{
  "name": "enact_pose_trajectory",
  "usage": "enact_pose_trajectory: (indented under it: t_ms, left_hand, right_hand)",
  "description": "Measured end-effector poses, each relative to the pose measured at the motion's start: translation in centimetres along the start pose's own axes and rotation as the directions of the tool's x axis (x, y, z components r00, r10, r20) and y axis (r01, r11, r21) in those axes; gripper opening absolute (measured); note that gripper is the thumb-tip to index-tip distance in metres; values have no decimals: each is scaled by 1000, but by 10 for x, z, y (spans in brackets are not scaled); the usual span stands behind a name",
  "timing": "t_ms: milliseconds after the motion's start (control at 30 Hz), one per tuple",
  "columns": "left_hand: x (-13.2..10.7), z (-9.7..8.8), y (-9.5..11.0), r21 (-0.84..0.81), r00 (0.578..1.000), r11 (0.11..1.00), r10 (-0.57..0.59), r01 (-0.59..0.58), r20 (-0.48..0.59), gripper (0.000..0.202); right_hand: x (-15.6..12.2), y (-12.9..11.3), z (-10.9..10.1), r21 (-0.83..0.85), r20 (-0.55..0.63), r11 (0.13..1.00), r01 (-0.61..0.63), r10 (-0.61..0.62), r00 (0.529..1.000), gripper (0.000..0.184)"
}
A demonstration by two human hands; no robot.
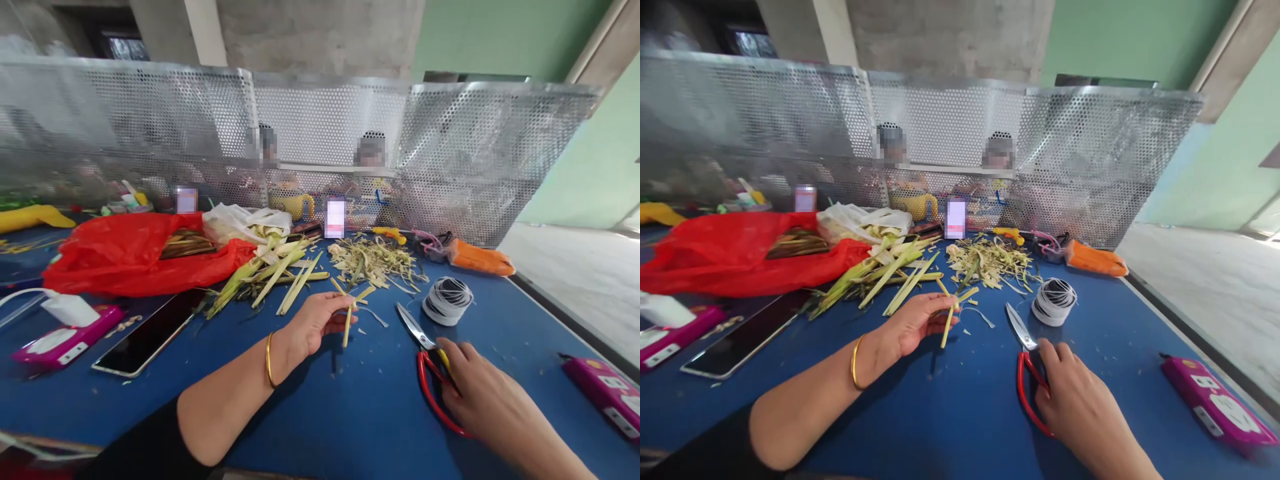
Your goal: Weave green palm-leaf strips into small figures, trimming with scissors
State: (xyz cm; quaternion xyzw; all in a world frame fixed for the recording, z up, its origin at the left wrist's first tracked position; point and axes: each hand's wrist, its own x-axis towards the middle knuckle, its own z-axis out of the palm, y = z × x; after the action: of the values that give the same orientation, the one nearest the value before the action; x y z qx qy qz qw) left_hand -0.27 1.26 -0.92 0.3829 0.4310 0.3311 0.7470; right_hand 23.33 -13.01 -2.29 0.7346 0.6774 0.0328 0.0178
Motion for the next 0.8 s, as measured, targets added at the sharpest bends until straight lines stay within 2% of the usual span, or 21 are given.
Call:
enact_pose_trajectory:
  t_ms: [67,200,333,400,433,500,567,633,700,733,800]
  left_hand:
    - [1,-1,1,-28,1000,1000,-1,1,6,13]
    - [3,-5,4,-130,999,991,-18,22,34,18]
    - [5,-8,8,-226,993,968,-96,110,73,10]
    - [4,-8,10,-241,989,960,-127,142,75,10]
    - [4,-7,10,-241,988,959,-134,148,75,10]
    - [3,-7,11,-231,988,963,-126,142,84,11]
    - [2,-7,12,-214,991,971,-92,110,93,14]
    - [3,-8,12,-184,994,980,-57,72,89,17]
    - [4,-9,11,-150,997,988,-20,31,75,19]
    - [4,-9,11,-135,998,991,-3,12,67,19]
    - [5,-9,11,-120,998,992,32,-26,46,17]
  right_hand:
    - [2,1,6,-23,16,1000,-18,18,1000,58]
    - [12,2,1,-34,97,995,-97,100,990,68]
    - [11,14,1,221,154,949,-225,194,969,59]
    - [5,21,3,446,136,856,-262,225,965,58]
    - [3,22,4,581,125,775,-250,218,968,60]
    - [-1,19,2,821,121,541,-185,151,981,65]
    - [-1,9,-5,942,137,306,-137,20,990,61]
    - [2,-5,-12,979,144,159,-128,-96,985,53]
    - [6,-19,-17,985,167,72,-159,-125,978,53]
    - [8,-25,-17,984,172,63,-165,-131,976,56]
    - [12,-34,-16,981,166,126,-148,-138,976,62]
